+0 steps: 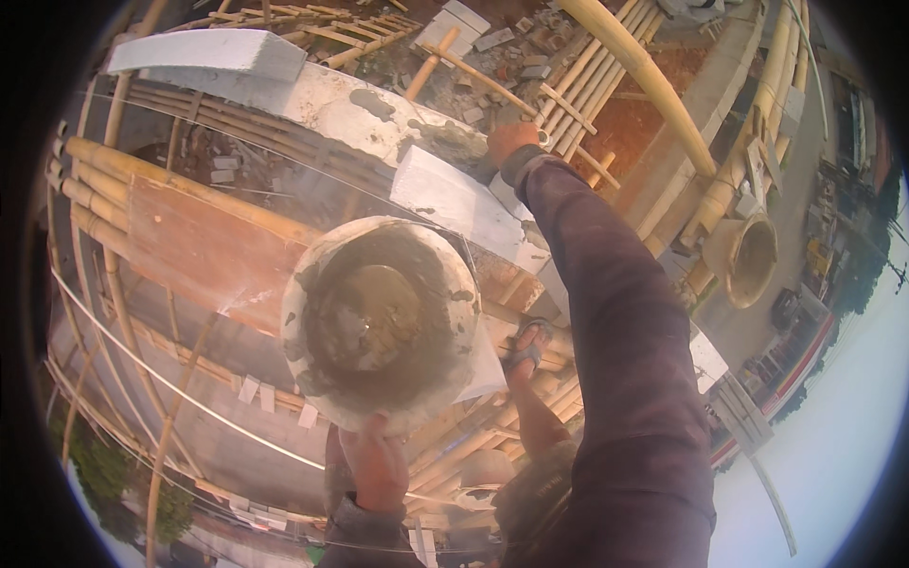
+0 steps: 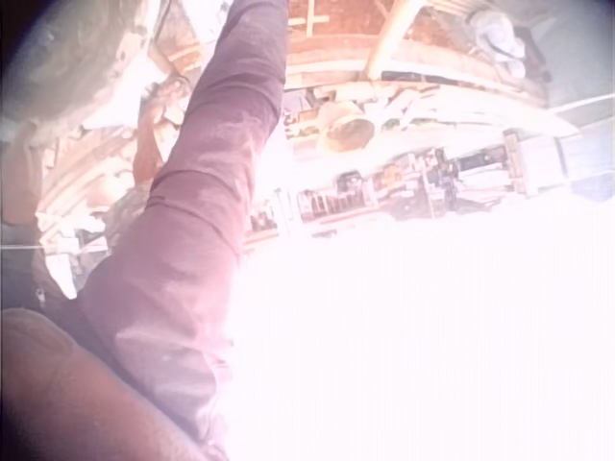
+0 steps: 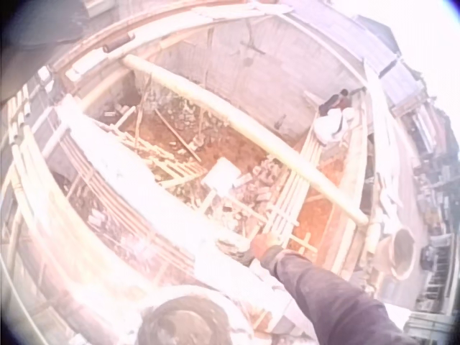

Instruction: The person scoops mortar from a bucket with a trowel and spreads it on a row of white concrete blocks. They place additional blocks, tap them with the trowel to align, and scrape excess mortar from the joints. The work continues along the wall on bamboo scaffolding.

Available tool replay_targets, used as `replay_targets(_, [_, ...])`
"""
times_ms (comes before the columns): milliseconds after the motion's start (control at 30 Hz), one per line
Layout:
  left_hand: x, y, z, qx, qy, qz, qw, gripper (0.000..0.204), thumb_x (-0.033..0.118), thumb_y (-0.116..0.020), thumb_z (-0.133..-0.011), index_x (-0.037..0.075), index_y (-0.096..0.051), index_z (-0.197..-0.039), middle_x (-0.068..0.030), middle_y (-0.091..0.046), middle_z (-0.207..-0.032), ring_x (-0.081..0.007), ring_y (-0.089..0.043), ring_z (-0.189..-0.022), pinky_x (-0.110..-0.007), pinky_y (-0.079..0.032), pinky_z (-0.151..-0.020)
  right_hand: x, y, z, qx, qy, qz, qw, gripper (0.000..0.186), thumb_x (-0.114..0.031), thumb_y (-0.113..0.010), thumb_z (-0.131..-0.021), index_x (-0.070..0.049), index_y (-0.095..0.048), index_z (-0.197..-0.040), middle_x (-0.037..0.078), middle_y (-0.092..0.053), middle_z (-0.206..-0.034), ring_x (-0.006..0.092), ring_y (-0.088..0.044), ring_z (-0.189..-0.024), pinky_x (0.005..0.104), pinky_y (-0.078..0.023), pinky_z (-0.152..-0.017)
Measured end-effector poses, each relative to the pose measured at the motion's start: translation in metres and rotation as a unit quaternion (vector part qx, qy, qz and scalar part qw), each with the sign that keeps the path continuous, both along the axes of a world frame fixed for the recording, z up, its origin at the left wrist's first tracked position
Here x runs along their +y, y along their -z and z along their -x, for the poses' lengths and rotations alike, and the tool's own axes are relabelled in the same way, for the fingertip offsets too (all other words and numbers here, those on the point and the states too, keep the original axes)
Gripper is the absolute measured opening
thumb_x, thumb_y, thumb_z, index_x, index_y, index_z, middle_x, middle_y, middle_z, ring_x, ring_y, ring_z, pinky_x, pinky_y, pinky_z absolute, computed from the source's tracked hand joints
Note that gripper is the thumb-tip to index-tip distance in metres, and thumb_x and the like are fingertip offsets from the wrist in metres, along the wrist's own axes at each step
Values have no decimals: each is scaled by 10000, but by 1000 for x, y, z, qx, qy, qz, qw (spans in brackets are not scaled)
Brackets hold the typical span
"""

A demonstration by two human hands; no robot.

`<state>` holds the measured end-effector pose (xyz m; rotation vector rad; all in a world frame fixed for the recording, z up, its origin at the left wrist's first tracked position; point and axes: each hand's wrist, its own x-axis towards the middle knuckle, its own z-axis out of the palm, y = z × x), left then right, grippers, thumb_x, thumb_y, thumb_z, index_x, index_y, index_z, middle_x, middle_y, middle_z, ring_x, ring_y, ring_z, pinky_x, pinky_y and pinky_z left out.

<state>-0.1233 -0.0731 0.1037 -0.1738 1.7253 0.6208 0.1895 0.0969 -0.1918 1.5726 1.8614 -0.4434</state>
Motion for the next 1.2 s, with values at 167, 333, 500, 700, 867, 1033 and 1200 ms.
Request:
replay_targets(167, [1,-1,1,2,19,22,1000,613,-100,-500,-823,4,-386,-1416,-111,-494,-1384,-253,-499,-1272,-360,-369,-1100,22,-18,-19,31,23,-38,999,164,-134,-610,-877,-62,-749,-926,128,-736,-864,302,-738,-830,432,-578,-659])
replay_targets(333, [2,-1,0,-9,6,-9,1000,657,-113,-487,-819,3,-353,-1451,-119,-467,-1417,-257,-473,-1303,-369,-346,-1121,12,-10,-10,29,64,-43,997,156,-140,-598,-889,-69,-736,-908,135,-732,-856,309,-736,-826,443,-576,-659])
replay_targets(500, [0,0,-4,14,-2,3,1000,574,-91,-516,-824,2,-431,-1384,-96,-520,-1321,-226,-520,-1204,-340,-404,-1027,-19,-8,-14,28,32,-5,999,175,-140,-589,-890,-113,-758,-928,120,-744,-876,304,-739,-841,445,-563,-654])
replay_targets(700, [1,0,0,-6,6,13,1000,601,-96,-505,-817,-7,-407,-1403,-110,-504,-1354,-243,-507,-1237,-358,-386,-1067,-28,-10,-21,-7,-5,46,999,186,-138,-602,-893,-121,-777,-955,105,-751,-897,306,-740,-883,481,-547,-669])
replay_targets(867, [1,1,-2,2,12,4,1000,527,-81,-550,-833,-2,-470,-1348,-94,-552,-1264,-213,-560,-1146,-341,-466,-957,-24,-15,-27,7,-17,7,1000,186,-112,-622,-873,-90,-780,-968,124,-750,-910,315,-740,-908,493,-564,-700])
replay_targets(1033, [2,0,-4,-6,10,-26,1000,543,-85,-540,-828,-10,-456,-1359,-95,-571,-1238,-214,-589,-1115,-334,-497,-919,-18,-26,-27,85,59,35,994,152,-64,-567,-866,-5,-665,-966,187,-688,-885,367,-697,-888,464,-562,-734])
replay_targets(1200, [6,1,-3,-3,36,-11,999,557,-90,-531,-821,-11,-451,-1367,-99,-572,-1246,-221,-589,-1137,-351,-498,-950,-10,-12,-2,123,75,-38,989,172,-57,-569,-857,-17,-729,-903,188,-730,-920,360,-720,-883,452,-576,-757])
